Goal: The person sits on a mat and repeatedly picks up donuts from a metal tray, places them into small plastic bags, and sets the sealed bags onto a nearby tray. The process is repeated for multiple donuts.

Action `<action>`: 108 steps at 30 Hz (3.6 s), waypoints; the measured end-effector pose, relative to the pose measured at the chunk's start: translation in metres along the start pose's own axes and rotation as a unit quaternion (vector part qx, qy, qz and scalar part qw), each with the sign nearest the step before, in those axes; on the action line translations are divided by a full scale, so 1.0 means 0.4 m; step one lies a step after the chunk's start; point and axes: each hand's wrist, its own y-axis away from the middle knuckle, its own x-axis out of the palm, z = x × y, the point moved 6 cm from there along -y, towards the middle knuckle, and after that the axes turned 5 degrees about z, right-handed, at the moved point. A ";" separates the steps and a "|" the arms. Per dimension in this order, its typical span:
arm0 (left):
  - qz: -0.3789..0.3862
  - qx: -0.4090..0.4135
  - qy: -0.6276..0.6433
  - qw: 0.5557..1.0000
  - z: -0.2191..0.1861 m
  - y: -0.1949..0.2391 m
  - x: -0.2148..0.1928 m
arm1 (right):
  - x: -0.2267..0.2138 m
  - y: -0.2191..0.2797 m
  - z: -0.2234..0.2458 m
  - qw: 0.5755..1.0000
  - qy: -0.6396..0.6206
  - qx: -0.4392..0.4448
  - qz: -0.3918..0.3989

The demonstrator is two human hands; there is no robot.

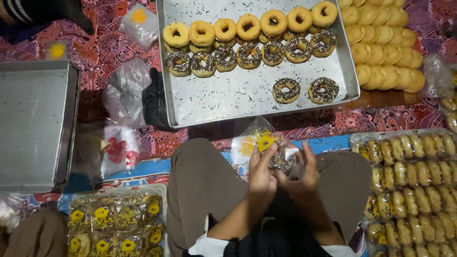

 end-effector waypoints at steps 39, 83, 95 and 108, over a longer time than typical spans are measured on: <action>0.178 -0.011 -0.582 0.793 -0.067 0.162 -0.034 | 0.001 -0.032 0.064 0.827 0.302 -0.272 0.389; 0.074 -0.032 -0.796 0.600 -0.097 -0.109 -0.450 | 0.289 0.017 -0.715 0.903 -0.240 0.357 -0.006; 0.082 -0.262 -0.908 0.317 0.080 -0.411 -0.698 | 0.663 -0.098 -0.542 0.944 0.190 -0.160 0.219; -0.114 0.013 -0.542 0.833 0.045 -0.279 -0.665 | 0.318 -0.079 -0.197 0.924 -0.039 -0.268 0.270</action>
